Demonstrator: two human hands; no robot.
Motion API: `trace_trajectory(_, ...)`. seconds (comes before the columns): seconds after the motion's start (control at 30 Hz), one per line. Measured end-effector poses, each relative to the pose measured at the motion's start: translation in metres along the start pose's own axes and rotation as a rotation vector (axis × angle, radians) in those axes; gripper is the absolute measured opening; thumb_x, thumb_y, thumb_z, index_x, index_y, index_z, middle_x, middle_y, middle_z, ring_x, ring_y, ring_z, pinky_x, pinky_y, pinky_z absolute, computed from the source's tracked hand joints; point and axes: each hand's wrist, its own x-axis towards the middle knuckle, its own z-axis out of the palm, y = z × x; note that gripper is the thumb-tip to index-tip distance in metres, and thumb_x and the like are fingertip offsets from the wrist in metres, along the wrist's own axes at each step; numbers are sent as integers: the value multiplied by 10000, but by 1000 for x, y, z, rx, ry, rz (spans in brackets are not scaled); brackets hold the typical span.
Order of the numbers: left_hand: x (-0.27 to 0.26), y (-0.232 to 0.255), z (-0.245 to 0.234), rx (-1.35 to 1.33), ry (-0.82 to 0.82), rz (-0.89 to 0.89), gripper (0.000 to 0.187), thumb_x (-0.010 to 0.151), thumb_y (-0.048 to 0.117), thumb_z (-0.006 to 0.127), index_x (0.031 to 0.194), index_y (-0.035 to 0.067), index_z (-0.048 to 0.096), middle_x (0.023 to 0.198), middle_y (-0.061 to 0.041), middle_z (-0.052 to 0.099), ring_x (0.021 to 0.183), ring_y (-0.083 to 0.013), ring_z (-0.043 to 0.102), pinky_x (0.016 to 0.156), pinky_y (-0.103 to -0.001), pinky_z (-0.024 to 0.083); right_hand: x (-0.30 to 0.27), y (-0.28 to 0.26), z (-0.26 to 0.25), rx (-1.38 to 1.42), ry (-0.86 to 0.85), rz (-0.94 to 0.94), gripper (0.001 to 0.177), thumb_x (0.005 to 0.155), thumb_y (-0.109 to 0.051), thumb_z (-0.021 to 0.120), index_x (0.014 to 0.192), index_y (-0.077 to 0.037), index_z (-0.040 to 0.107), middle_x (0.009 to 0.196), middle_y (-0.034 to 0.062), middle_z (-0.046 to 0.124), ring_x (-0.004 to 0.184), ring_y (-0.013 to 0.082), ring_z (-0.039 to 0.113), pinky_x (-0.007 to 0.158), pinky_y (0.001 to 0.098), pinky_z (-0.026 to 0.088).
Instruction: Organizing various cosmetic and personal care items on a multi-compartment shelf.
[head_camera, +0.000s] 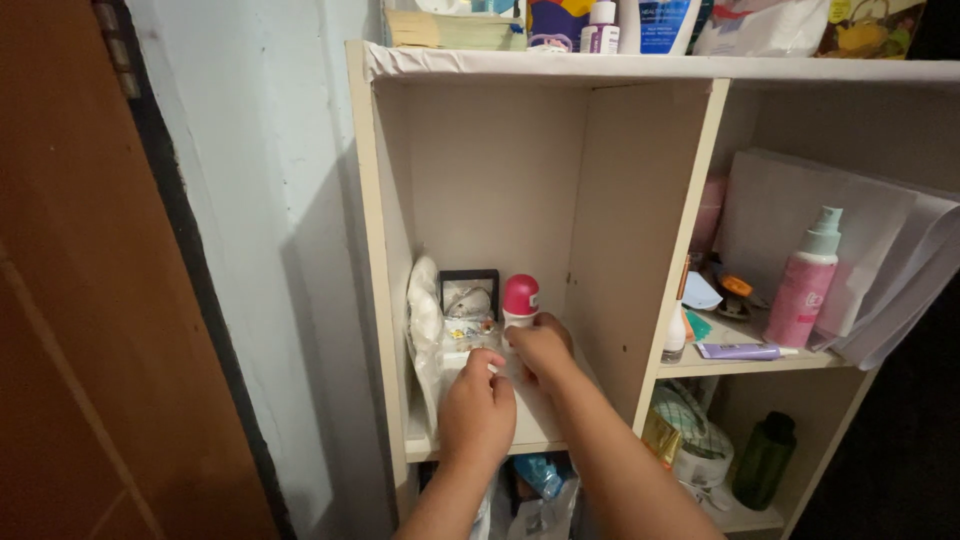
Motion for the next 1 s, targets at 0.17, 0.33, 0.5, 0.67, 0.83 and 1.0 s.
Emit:
trace_trajectory(0.17,0,0,0,7,7,17,216,869,142,581,1082,153,612,854,-152,727,829,-387,698,727,-515,521,16,-1,5,-197,30,-11,326,745,-235,798,979,-31,699,813,169,737,609,297,715,515,441,557)
trace_trajectory(0.33,2,-3,2,51,-2,6,199,882,157,576,1079,154,607,854,-148,730,832,-393,693,741,-527,514,37,5,13,-310,99,-5,279,799,-239,789,978,-54,682,819,173,725,614,318,725,517,451,574)
trace_trajectory(0.5,1,0,0,30,-20,-25,200,878,159,572,1075,158,608,845,-136,728,829,-381,695,728,-519,520,39,3,12,-210,233,20,367,831,-132,714,1152,-66,547,800,184,696,540,365,718,459,473,572)
trace_trajectory(0.67,2,-3,3,26,2,-2,195,877,162,573,1066,158,620,847,-134,728,823,-375,699,723,-511,524,16,-14,3,-123,314,37,463,850,-64,663,1264,-72,455,787,199,680,494,390,702,427,489,565)
trace_trajectory(0.83,-1,7,-4,19,-16,-26,210,868,171,583,1076,161,615,861,-126,732,825,-373,698,710,-513,524,24,2,8,49,342,-46,452,817,-29,662,1219,-30,457,806,204,655,470,357,663,398,496,542)
trace_trajectory(1.0,0,1,0,29,-6,-31,198,883,178,569,1074,178,623,865,-129,739,835,-379,701,719,-509,526,69,41,20,18,162,-117,285,782,-81,645,1064,-99,612,754,134,673,467,264,645,402,413,491)
